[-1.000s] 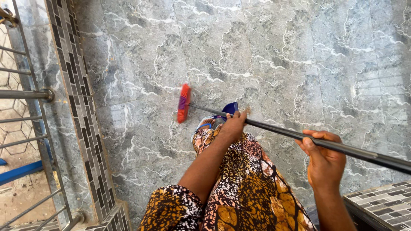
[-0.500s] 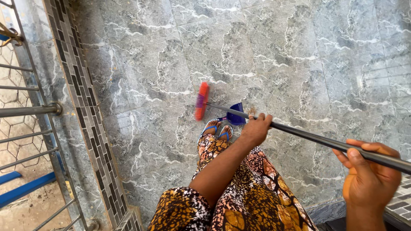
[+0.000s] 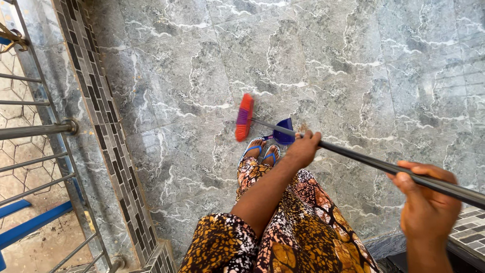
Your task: The person sweeps debris across a tiled balcony floor using a long-handled broom and pushes the collected pile into a blue dustpan.
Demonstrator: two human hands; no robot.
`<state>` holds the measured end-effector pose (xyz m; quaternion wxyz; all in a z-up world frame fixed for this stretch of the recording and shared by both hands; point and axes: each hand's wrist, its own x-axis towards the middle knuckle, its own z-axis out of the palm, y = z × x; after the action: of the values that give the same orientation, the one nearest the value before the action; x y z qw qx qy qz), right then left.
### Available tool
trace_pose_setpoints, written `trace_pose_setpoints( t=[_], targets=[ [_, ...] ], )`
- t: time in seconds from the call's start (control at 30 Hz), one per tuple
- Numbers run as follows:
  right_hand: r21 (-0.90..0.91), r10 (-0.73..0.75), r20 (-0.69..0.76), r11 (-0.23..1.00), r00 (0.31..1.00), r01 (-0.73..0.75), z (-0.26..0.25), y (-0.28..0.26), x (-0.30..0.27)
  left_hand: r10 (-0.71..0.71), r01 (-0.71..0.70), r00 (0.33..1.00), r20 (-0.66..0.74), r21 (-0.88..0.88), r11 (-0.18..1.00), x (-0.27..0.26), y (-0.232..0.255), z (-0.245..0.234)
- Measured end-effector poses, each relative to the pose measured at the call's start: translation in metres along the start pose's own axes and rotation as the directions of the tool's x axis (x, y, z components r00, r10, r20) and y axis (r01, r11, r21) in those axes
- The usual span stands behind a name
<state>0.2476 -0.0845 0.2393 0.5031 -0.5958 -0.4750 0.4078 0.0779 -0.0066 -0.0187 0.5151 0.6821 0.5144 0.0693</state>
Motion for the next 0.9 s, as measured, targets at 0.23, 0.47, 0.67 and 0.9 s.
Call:
trace_pose_setpoints(
  t=[0.23,0.47,0.67,0.9],
  targets=[
    [-0.073,-0.019,-0.104,0.997,0.994,0.012,-0.009,-0.019,0.009,-0.016,0.015,0.998,0.058,0.006,1.000,-0.007,0.032,-0.023],
    [0.109,0.056,-0.010,0.993,0.998,-0.055,0.018,0.020,0.012,-0.052,0.055,0.997,-0.057,0.043,0.998,-0.022,-0.042,-0.004],
    [0.036,0.027,0.043,0.999,0.999,-0.028,-0.008,0.023,0.010,0.004,-0.004,0.987,-0.159,-0.001,1.000,-0.004,-0.027,0.027],
    [0.041,-0.047,0.075,0.998,0.996,0.044,-0.063,0.015,0.026,-0.063,0.064,0.994,-0.087,0.010,0.998,0.011,0.041,0.028]
  ],
)
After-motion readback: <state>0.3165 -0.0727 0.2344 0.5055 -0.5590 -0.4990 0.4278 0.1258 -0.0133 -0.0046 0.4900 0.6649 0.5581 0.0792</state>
